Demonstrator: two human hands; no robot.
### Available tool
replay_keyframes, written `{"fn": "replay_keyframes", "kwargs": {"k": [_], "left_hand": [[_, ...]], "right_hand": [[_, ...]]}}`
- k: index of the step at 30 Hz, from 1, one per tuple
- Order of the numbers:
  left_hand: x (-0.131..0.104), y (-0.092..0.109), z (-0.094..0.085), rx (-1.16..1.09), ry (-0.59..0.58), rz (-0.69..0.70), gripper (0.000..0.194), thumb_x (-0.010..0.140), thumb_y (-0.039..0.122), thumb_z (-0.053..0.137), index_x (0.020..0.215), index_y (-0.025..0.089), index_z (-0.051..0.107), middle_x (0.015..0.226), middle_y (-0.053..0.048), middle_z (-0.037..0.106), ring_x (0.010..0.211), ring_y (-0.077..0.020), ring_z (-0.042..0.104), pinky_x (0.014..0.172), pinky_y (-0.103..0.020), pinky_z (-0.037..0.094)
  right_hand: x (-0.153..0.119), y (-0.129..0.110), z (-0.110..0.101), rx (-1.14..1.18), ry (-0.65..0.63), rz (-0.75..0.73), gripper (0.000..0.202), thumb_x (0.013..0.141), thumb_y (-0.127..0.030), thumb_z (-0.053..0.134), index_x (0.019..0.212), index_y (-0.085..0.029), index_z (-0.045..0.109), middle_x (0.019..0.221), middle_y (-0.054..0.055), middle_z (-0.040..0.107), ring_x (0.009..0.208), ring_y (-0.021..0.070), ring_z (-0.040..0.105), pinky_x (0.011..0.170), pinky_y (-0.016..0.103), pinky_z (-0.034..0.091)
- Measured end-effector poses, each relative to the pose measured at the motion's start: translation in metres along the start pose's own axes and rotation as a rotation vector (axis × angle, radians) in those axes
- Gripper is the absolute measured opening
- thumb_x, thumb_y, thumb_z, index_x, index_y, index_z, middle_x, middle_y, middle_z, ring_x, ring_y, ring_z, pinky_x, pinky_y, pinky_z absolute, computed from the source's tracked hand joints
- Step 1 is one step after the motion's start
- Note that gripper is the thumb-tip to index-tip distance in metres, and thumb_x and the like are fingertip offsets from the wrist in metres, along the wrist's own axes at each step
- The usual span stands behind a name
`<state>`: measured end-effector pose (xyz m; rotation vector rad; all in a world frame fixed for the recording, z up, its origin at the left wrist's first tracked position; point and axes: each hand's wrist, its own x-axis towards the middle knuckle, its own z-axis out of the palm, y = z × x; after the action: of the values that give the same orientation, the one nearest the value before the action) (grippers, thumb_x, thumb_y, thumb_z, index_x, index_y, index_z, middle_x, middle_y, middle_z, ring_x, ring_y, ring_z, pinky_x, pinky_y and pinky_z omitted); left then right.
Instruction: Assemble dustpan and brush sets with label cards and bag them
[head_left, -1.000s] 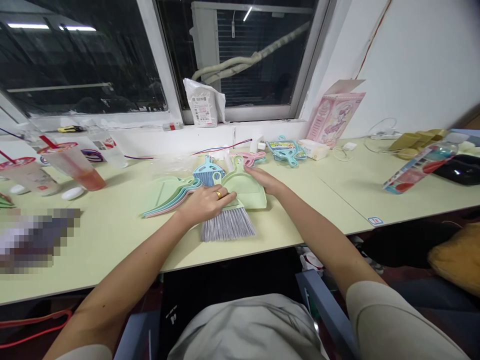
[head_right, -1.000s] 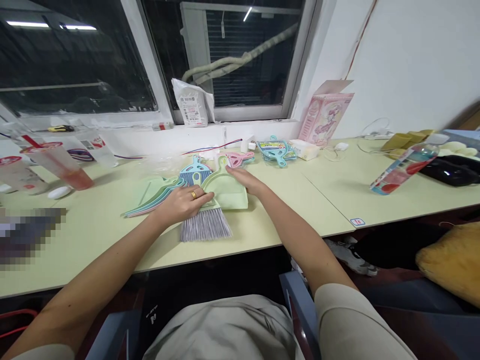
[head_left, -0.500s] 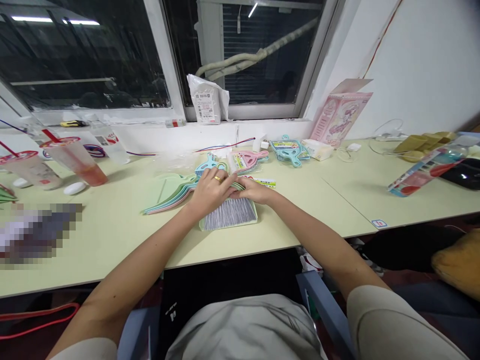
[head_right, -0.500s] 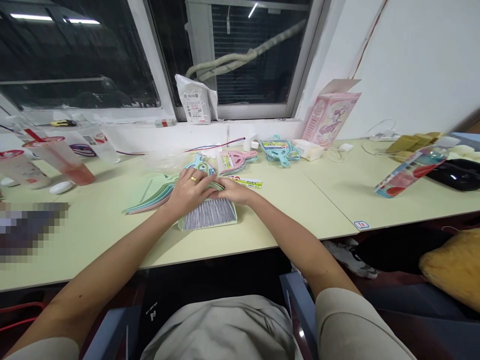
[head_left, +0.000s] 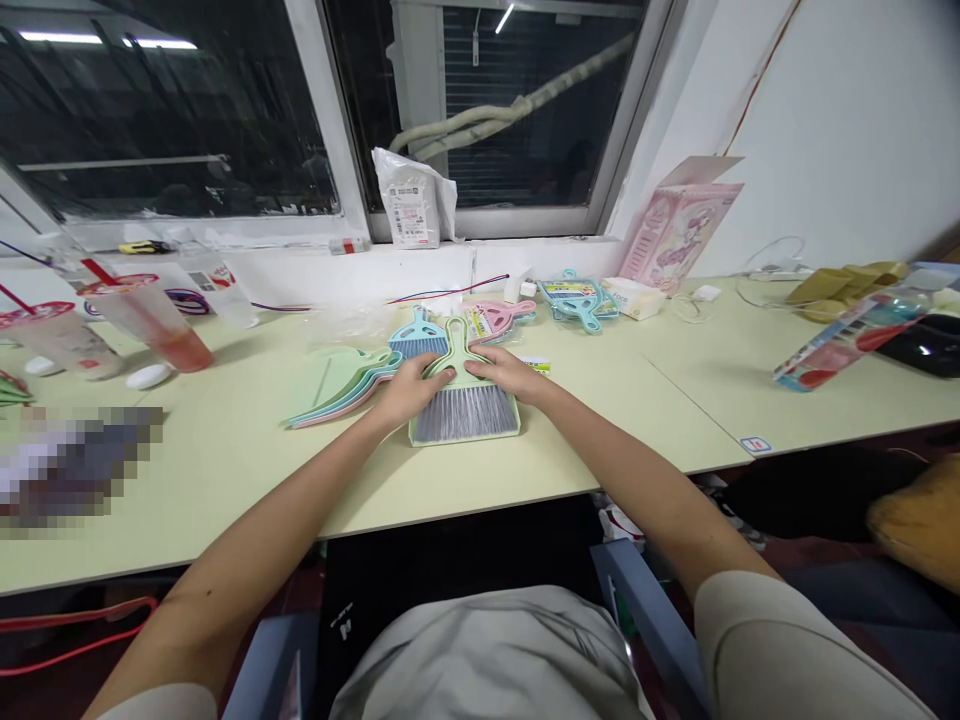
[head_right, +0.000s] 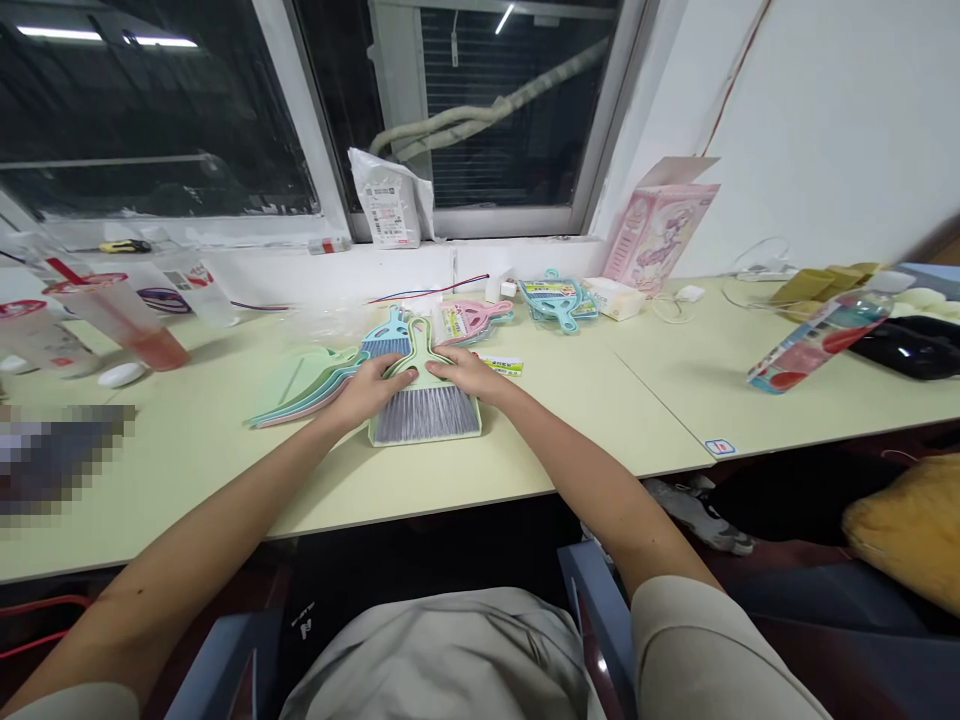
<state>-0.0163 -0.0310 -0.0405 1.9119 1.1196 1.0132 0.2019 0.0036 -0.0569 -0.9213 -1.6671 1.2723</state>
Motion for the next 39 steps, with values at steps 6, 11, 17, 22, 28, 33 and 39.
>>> {"fn": "replay_keyframes", "kwargs": {"k": [6, 11, 17, 22, 28, 33, 39], "left_hand": [[0.001, -0.002, 0.002, -0.039, 0.047, -0.053, 0.038, 0.090, 0.056, 0.064, 0.085, 0.018, 0.065, 0.076, 0.001, 0.059, 0.071, -0.0159, 0.053, 0.064, -0.028, 0.037], [0.001, 0.001, 0.002, -0.007, 0.054, -0.062, 0.037, 0.089, 0.052, 0.064, 0.073, 0.021, 0.051, 0.066, 0.004, 0.045, 0.062, -0.0131, 0.042, 0.059, -0.028, 0.030], [0.002, -0.001, 0.002, 0.002, 0.046, -0.010, 0.035, 0.089, 0.045, 0.063, 0.070, 0.022, 0.043, 0.066, 0.004, 0.038, 0.062, -0.0125, 0.038, 0.059, -0.028, 0.029], [0.002, -0.002, 0.004, 0.002, 0.080, -0.002, 0.037, 0.088, 0.045, 0.064, 0.069, 0.021, 0.042, 0.065, 0.005, 0.037, 0.062, -0.0119, 0.036, 0.060, -0.028, 0.028], [0.002, -0.003, 0.003, -0.004, 0.058, -0.038, 0.032, 0.087, 0.049, 0.065, 0.078, 0.019, 0.058, 0.074, 0.002, 0.054, 0.070, -0.0148, 0.049, 0.065, -0.028, 0.035], [0.000, -0.002, 0.002, 0.006, -0.040, -0.016, 0.034, 0.086, 0.049, 0.065, 0.097, 0.017, 0.065, 0.094, -0.002, 0.066, 0.086, -0.0194, 0.057, 0.078, -0.030, 0.042], [-0.005, 0.011, -0.006, 0.145, -0.285, -0.014, 0.034, 0.088, 0.049, 0.061, 0.098, 0.017, 0.069, 0.101, -0.005, 0.071, 0.094, -0.0235, 0.060, 0.082, -0.032, 0.042]], "right_hand": [[-0.001, 0.001, 0.006, -0.029, 0.014, -0.038, 0.037, 0.076, -0.040, 0.084, 0.110, -0.025, 0.078, 0.114, 0.002, 0.075, 0.122, 0.0282, 0.062, 0.107, 0.041, 0.047], [-0.004, -0.001, 0.010, -0.077, -0.003, -0.051, 0.033, 0.076, -0.041, 0.081, 0.102, -0.022, 0.077, 0.103, 0.002, 0.074, 0.112, 0.0269, 0.063, 0.098, 0.035, 0.048], [-0.006, -0.007, 0.014, -0.135, -0.038, -0.080, 0.026, 0.078, -0.043, 0.073, 0.087, -0.019, 0.070, 0.083, -0.003, 0.063, 0.082, 0.0177, 0.058, 0.077, 0.027, 0.043], [-0.006, -0.008, 0.015, -0.120, -0.023, -0.071, 0.030, 0.077, -0.043, 0.073, 0.093, -0.017, 0.072, 0.091, -0.001, 0.067, 0.090, 0.0194, 0.059, 0.082, 0.028, 0.044], [-0.001, 0.001, 0.008, -0.078, -0.013, -0.045, 0.031, 0.079, -0.044, 0.074, 0.098, -0.019, 0.074, 0.099, 0.001, 0.072, 0.099, 0.0214, 0.064, 0.089, 0.030, 0.047], [0.000, -0.004, -0.005, -0.089, -0.040, -0.025, 0.034, 0.083, -0.052, 0.074, 0.088, -0.018, 0.073, 0.093, 0.002, 0.073, 0.090, 0.0188, 0.066, 0.081, 0.028, 0.050], [0.009, -0.012, -0.041, -0.075, 0.217, 0.126, 0.052, 0.088, -0.068, 0.062, 0.085, -0.016, 0.068, 0.072, 0.006, 0.068, 0.052, 0.0157, 0.062, 0.048, 0.026, 0.047]]}}
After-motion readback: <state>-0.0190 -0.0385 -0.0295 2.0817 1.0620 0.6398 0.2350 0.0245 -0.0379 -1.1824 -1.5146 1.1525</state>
